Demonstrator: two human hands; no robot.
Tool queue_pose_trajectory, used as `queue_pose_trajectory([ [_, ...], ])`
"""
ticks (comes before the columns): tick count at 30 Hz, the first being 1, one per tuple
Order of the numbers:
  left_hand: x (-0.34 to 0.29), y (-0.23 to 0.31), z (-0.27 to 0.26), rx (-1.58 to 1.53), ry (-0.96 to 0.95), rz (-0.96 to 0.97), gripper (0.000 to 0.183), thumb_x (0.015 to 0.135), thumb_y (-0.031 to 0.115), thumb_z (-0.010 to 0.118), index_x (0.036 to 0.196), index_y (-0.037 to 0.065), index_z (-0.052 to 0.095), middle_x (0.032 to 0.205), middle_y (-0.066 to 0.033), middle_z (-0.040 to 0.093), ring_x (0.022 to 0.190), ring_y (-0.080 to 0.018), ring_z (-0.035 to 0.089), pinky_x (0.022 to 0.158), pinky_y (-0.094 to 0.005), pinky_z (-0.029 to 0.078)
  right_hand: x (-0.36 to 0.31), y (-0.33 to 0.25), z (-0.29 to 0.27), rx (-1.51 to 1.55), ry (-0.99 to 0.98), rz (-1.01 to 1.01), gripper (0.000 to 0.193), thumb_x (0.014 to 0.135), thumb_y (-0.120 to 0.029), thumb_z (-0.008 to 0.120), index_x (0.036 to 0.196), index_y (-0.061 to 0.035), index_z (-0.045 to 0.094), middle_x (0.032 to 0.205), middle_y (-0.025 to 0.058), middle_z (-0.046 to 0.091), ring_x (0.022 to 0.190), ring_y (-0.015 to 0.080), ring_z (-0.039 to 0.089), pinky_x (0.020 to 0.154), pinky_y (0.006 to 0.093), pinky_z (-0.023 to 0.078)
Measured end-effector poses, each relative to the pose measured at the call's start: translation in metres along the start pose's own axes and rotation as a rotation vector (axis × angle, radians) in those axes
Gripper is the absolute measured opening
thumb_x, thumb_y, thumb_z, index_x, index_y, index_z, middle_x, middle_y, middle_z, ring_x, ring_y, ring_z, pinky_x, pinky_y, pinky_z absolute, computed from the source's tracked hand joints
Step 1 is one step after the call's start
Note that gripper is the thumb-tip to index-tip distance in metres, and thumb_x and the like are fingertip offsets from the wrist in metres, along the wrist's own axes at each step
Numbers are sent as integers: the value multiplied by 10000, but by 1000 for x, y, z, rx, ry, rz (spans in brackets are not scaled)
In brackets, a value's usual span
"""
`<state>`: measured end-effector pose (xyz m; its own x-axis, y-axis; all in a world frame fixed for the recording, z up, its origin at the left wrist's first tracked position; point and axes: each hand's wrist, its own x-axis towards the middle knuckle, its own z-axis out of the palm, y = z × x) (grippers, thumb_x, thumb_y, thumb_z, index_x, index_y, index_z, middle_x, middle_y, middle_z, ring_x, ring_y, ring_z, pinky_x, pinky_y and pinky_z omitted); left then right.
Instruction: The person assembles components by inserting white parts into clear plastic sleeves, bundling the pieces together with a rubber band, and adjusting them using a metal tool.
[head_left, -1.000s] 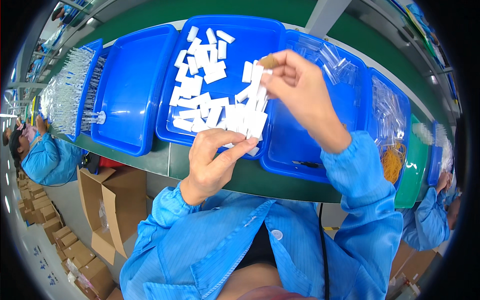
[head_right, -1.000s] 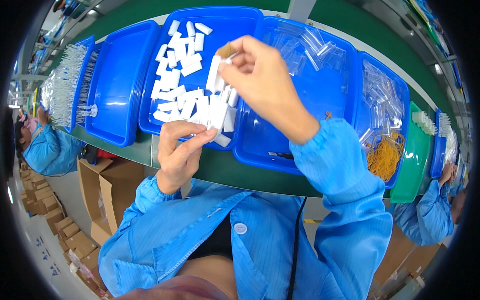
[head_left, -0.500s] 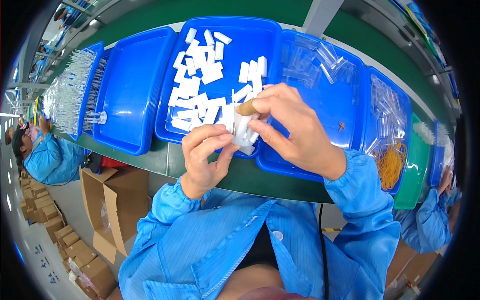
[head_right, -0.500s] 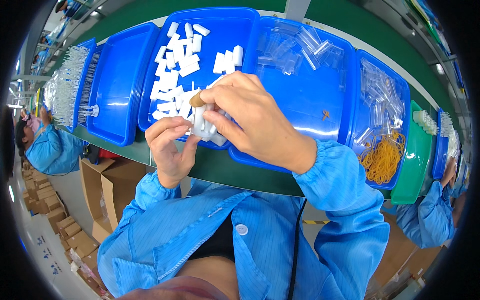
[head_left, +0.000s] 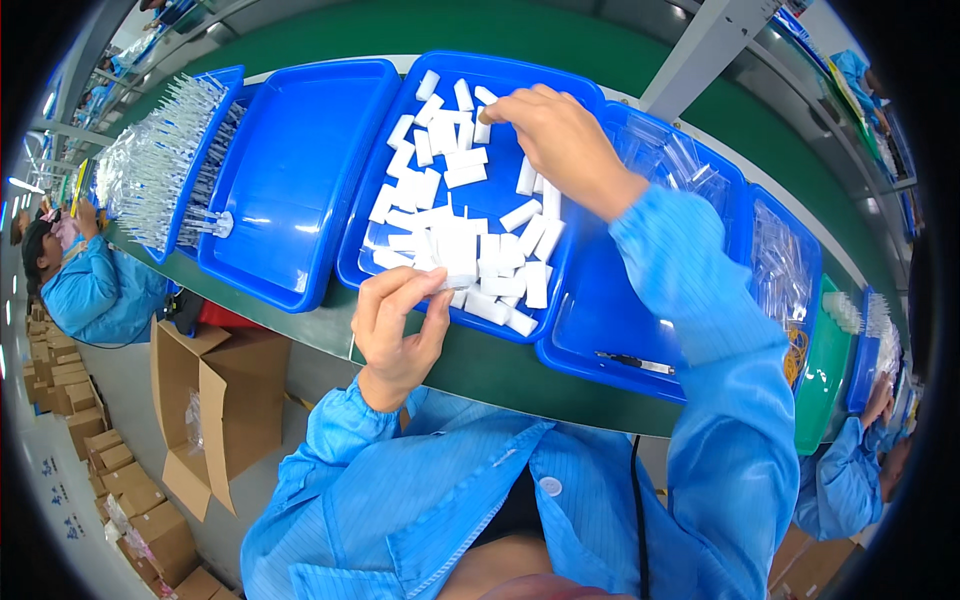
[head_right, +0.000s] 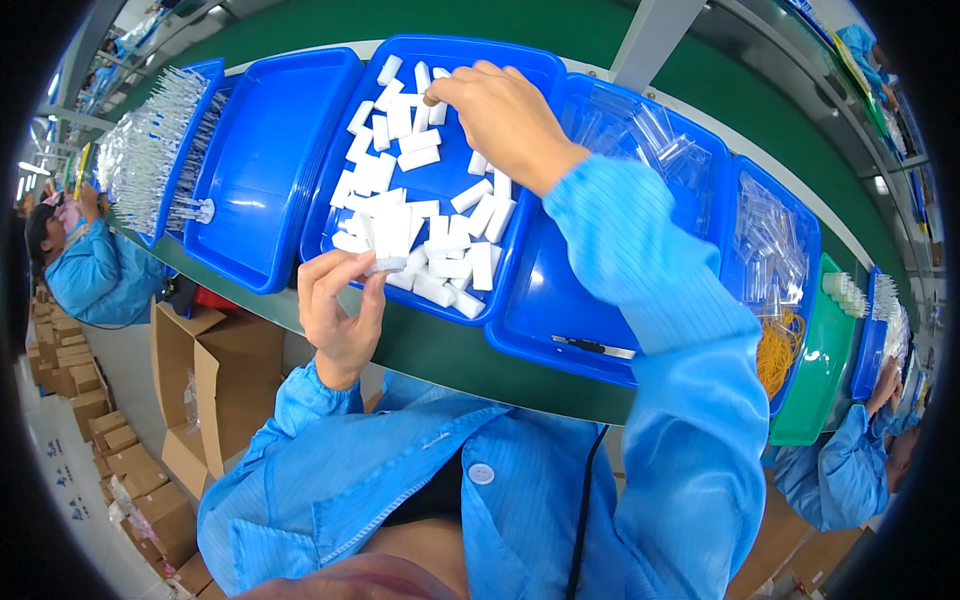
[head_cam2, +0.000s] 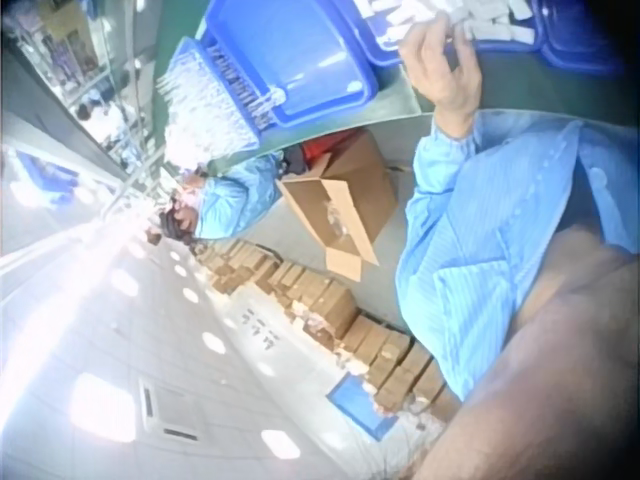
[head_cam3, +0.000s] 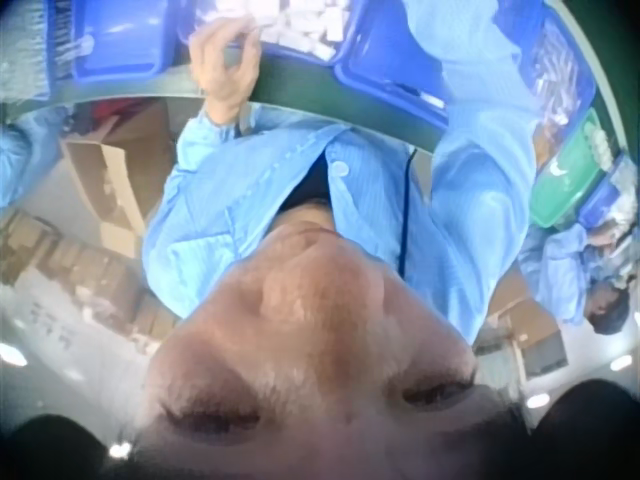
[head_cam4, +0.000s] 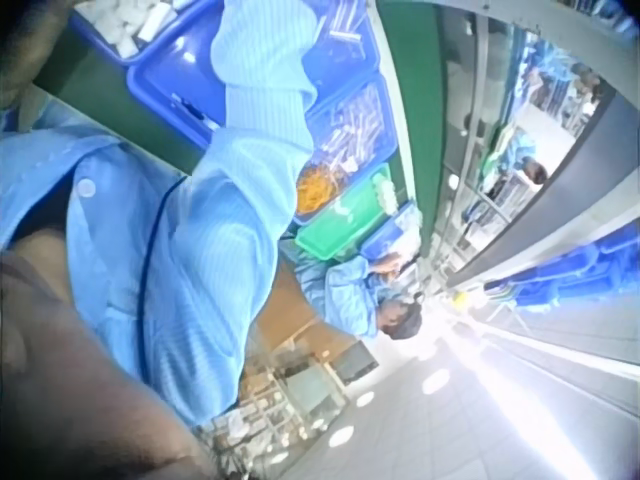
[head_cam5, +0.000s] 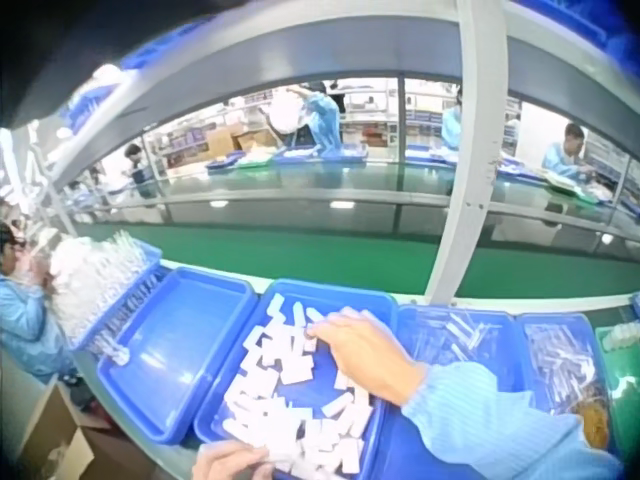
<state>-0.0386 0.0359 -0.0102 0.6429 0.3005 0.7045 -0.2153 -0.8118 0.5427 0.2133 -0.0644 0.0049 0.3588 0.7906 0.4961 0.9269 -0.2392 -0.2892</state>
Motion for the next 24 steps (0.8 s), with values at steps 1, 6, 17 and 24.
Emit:
queue_pose_trajectory([
  [1, 0, 0, 0, 1, 2, 3, 407, 682, -87, 784, 1052, 36, 666, 948, -104, 636, 809, -221, 644, 651, -298, 524, 8, 6, 8, -2, 3, -2, 252, 844, -5, 591, 1043, -116, 700, 974, 63, 695, 973, 251, 607, 846, 385, 462],
  [6, -3, -3, -6, 22, 11, -14, 417, 678, -88, 793, 1057, 44, 681, 925, -94, 636, 778, -211, 646, 633, -284, 526, 31, 2, 23, -331, -260, -223, 256, 816, -24, 624, 1058, -80, 684, 981, 50, 694, 1008, 213, 618, 877, 358, 469],
  [17, 1, -1, -3, 4, -70, 49, 360, 710, -101, 766, 1032, 39, 687, 1028, -117, 621, 890, -222, 629, 742, -303, 526, 20, -9, 26, -261, -311, -52, 288, 754, -27, 694, 1034, -42, 630, 957, 107, 660, 976, 291, 624, 815, 390, 546],
  [24, 3, 6, 1, -60, -116, 87, 385, 685, -106, 770, 1027, 51, 688, 1119, -158, 645, 875, -252, 673, 700, -299, 569, 10, -29, -10, 216, -53, 265, 280, 798, -58, 686, 1069, -36, 620, 879, 98, 658, 781, 203, 662, 667, 333, 538],
])
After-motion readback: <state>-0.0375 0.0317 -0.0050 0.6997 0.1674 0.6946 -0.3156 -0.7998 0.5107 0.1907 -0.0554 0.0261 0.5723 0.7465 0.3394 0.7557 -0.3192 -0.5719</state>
